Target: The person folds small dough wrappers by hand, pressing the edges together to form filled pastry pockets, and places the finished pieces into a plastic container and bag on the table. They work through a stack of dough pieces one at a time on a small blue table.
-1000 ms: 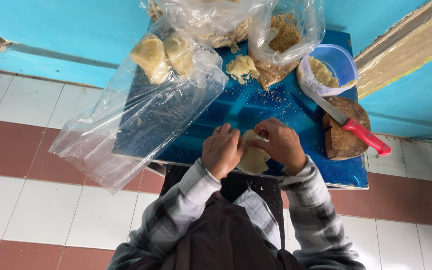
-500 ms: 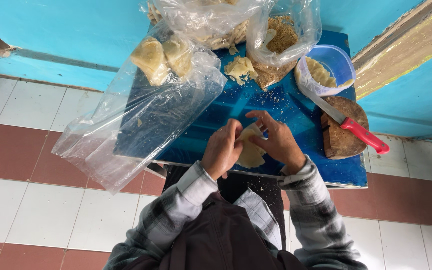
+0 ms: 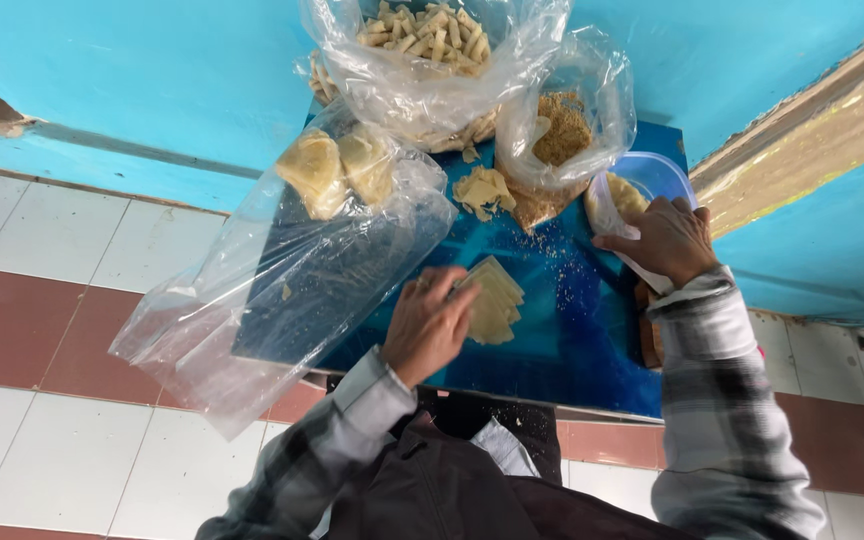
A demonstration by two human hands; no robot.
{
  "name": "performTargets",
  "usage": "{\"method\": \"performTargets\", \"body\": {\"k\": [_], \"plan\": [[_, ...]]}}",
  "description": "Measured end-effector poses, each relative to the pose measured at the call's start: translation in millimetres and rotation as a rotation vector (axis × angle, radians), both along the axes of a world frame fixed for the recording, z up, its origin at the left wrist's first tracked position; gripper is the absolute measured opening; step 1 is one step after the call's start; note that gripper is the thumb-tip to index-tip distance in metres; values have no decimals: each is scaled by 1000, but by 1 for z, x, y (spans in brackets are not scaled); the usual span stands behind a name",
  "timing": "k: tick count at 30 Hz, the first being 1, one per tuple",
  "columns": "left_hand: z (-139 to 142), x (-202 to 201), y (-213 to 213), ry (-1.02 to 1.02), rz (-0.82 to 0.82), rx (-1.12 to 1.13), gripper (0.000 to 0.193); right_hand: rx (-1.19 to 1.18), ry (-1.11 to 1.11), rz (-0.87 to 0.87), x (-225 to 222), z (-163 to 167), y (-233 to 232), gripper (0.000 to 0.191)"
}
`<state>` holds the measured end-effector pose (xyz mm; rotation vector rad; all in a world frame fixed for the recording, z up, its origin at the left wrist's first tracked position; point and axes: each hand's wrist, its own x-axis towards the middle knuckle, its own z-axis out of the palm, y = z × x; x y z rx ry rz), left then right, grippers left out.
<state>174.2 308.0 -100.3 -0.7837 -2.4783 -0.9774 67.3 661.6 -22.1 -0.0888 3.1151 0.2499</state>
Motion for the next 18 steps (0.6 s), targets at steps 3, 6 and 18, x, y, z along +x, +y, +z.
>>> {"method": "performTargets", "body": {"k": [3, 6, 18], "plan": [[5, 0, -11, 86, -99, -12, 29, 6, -155, -8, -37, -4, 14, 78], [7, -9, -17, 109, -122, -22, 19, 28, -283, -36, -65, -11, 26, 73], [8, -33, -26, 25, -204, 68, 12, -398, -180, 44, -90, -39, 39, 51]]}}
